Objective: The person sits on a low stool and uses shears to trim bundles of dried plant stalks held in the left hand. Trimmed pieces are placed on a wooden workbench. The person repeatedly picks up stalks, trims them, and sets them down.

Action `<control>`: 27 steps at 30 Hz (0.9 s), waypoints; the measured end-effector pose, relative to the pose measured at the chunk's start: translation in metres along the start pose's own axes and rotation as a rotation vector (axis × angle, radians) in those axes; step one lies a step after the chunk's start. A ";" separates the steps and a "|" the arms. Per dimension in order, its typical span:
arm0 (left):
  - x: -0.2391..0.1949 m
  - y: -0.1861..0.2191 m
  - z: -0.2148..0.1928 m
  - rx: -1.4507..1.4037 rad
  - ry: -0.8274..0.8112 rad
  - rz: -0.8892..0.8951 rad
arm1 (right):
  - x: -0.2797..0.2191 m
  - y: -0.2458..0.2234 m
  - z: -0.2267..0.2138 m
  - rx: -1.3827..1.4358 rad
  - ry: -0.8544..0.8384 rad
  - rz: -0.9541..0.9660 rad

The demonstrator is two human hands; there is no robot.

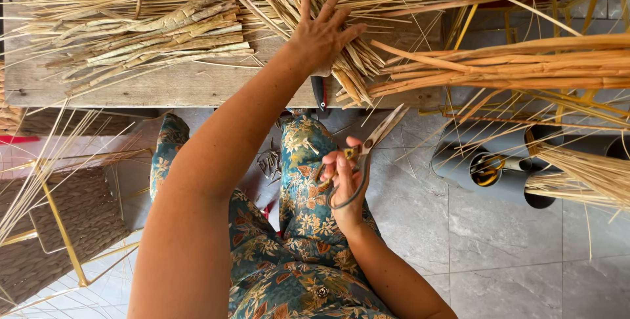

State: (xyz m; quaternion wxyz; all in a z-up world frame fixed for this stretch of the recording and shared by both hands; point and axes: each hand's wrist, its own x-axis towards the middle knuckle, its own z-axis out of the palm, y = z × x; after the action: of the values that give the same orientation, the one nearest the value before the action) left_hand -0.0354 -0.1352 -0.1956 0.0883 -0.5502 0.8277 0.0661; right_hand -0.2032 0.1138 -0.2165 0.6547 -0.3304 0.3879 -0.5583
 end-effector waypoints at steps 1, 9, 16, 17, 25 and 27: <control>0.000 0.000 0.003 0.001 0.031 0.003 | 0.003 0.000 0.002 0.004 0.014 -0.035; -0.015 0.002 0.010 0.023 0.035 -0.015 | 0.038 -0.001 0.011 0.002 0.153 0.105; -0.027 0.008 0.011 0.028 0.185 0.039 | 0.022 -0.003 0.028 0.009 0.227 0.002; -0.031 0.008 0.013 0.020 0.167 0.030 | 0.017 -0.003 0.028 -0.001 0.227 -0.031; -0.079 -0.003 0.002 -0.062 0.238 0.029 | 0.017 0.005 0.032 -0.068 -0.077 0.031; -0.094 -0.015 0.009 -0.119 0.291 0.038 | 0.026 0.013 0.034 -0.015 -0.063 0.116</control>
State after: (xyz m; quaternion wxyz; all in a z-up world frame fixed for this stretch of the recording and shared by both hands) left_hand 0.0144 -0.0542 -0.1837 -0.0667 -0.5424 0.8367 0.0363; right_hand -0.1654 0.0901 -0.2151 0.6954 -0.3294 0.3898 -0.5059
